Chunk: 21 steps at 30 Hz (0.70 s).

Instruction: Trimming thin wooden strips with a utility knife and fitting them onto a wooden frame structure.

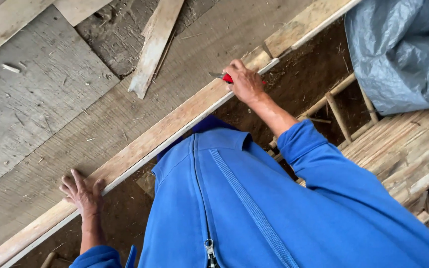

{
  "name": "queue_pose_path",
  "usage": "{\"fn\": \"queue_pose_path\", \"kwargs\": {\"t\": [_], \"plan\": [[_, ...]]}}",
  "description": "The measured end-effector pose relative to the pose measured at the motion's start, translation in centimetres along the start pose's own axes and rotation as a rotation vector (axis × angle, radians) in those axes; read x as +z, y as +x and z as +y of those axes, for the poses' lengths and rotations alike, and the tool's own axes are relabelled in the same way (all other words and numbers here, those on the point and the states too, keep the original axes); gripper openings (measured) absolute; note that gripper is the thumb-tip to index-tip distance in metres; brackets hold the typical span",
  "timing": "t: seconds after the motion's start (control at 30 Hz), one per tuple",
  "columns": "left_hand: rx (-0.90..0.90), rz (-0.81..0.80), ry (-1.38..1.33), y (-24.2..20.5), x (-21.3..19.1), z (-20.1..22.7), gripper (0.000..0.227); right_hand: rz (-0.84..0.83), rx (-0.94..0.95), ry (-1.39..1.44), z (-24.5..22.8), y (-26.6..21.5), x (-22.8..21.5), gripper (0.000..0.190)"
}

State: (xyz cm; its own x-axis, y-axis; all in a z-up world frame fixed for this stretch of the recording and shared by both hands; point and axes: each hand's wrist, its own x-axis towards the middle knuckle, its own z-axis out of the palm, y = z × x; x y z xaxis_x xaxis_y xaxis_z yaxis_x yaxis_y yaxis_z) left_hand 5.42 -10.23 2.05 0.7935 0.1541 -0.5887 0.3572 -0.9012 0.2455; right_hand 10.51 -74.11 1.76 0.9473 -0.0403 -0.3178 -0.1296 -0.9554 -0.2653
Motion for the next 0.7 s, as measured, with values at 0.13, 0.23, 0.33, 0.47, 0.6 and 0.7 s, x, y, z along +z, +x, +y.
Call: {"fn": "queue_pose_path", "kwargs": {"t": [0.13, 0.23, 0.33, 0.47, 0.6, 0.7], "plan": [[0.069, 0.084, 0.033, 0.6, 1.7, -0.7, 0.094, -0.019, 0.023, 0.061, -0.4, 0.0, -2.7, 0.042], [0.057, 0.13, 0.042, -0.1, 2.4, -1.9, 0.097, 0.063, 0.03, 0.089, -1.2, -0.7, -2.4, 0.045], [-0.019, 0.133, -0.085, -0.5, 3.0, -2.2, 0.104, 0.076, 0.096, 0.03, -1.0, -0.8, -1.9, 0.046], [0.048, 0.24, -0.134, -0.4, 4.6, -3.8, 0.109, -0.022, 0.098, -0.075, 1.6, -0.6, -1.2, 0.037], [-0.032, 0.279, -0.159, -1.4, 4.1, -2.5, 0.119, -0.148, 0.168, -0.179, 2.8, 0.7, -2.1, 0.028], [-0.08, 0.327, -0.161, -1.0, 4.9, -2.8, 0.122, -0.199, 0.094, -0.17, 3.9, 1.4, -3.6, 0.037]]}}
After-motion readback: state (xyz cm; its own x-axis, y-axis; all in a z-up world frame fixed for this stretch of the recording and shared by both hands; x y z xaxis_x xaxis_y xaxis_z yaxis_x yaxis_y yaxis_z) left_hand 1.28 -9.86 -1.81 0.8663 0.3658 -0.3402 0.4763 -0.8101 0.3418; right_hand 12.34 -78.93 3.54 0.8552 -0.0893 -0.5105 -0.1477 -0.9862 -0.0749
